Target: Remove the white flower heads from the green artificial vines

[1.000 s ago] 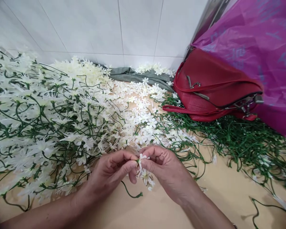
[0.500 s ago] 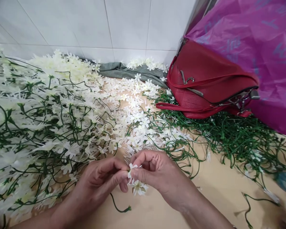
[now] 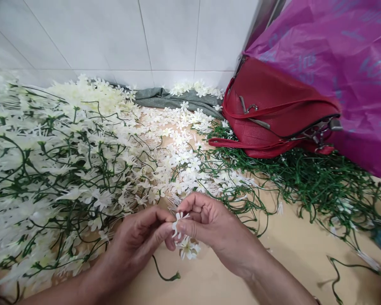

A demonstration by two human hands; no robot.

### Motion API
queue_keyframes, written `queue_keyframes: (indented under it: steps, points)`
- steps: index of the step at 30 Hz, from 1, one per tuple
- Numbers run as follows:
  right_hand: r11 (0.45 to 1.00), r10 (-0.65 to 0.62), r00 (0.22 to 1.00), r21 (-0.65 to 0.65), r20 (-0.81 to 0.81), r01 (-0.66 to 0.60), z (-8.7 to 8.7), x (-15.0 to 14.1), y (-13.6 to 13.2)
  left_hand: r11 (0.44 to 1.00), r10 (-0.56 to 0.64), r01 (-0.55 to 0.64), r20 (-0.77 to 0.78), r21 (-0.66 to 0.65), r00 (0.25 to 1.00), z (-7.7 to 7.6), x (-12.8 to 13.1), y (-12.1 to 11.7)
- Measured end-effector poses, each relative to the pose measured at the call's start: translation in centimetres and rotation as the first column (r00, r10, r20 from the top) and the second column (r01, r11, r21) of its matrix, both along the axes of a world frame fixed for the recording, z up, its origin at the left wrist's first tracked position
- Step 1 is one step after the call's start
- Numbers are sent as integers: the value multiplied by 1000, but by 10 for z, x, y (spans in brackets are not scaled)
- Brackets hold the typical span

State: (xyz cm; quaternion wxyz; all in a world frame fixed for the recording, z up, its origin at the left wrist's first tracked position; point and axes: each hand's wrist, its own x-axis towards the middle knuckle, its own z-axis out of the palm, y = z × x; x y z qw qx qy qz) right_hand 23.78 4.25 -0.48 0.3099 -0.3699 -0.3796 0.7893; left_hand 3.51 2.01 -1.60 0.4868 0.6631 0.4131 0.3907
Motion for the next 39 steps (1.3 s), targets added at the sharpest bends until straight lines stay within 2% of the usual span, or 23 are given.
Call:
queue_keyframes:
  steps: [6,15,19,24,28,31,33,34,36,39]
  points:
    - [997,-57,998,46,-9,57,3,1,-3,1000,15,-16,54,10,998,0,1,-1]
    - [989,-89,996,119,-20,91,-2,-4,-5,997,14,-12,-23,73,1000,-2,0,0]
    - [988,-83,996,134,22,79,-1,-2,-5,996,7,-4,-40,84,999,-3,-1,-1]
    - [980,-104,989,181,103,84,2,-4,-4,985,31,-14,-96,172,995,-1,0,0]
    - [974,-151,980,187,126,126,4,-9,-5,990,52,-46,-43,131,998,1,1,0]
    - [955,-189,973,256,134,150,5,-9,-7,996,84,-87,87,37,993,0,3,-2]
    - [909,-267,943,378,198,178,4,-8,-8,988,154,-150,228,-35,961,-1,5,-3]
    - [865,-332,913,461,236,195,3,-7,-9,979,202,-194,291,-58,935,-1,6,-3]
    - [736,-468,832,652,297,180,-1,-5,-8,958,278,-284,383,-44,881,-1,8,-5]
    - [516,-541,756,855,368,-47,-8,-5,-5,928,296,-363,415,90,860,-2,6,-6]
